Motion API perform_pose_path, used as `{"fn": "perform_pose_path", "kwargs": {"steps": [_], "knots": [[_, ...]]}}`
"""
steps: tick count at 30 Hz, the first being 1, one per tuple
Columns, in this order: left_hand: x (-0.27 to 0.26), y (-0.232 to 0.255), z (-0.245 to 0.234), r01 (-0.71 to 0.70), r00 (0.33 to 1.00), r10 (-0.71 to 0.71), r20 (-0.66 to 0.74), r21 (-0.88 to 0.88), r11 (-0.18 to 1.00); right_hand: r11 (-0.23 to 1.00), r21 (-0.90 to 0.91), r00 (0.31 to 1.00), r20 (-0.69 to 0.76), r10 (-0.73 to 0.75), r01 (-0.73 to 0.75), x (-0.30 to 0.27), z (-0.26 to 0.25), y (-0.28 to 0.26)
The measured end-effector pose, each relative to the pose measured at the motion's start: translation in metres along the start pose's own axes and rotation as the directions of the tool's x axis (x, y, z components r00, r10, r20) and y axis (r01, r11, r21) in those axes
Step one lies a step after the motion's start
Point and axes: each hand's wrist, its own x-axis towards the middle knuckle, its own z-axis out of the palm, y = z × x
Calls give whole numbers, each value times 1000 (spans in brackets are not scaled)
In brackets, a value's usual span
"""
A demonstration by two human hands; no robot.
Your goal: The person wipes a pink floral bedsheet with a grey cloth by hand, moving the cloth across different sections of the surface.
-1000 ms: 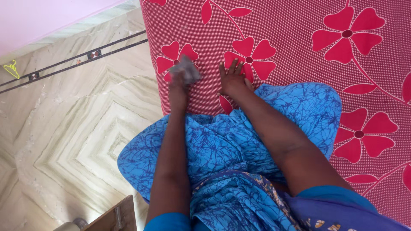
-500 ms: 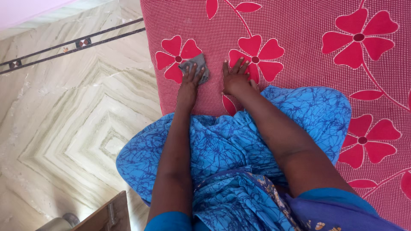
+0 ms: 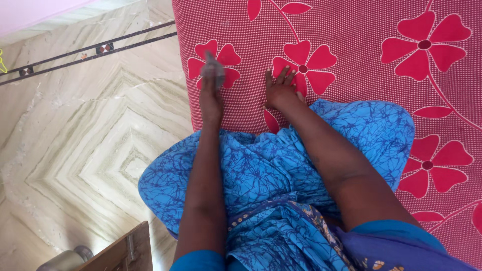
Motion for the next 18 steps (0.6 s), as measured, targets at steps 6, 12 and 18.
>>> {"fn": "perform_pose_path", "kwargs": {"steps": [6,12,18], "knots": [[-24,62,48,-473,798,255,545,306,826,1000,-2,992,-126,0,0,30,22,8],[-8,28,43,-461,805,244,541,312,830,999,-26,999,12,33,-32,-12,-13,-7],[3,-22,-8,43,996,-67,57,356,934,1000,-8,999,47,4,-3,-13,-16,-6]]}}
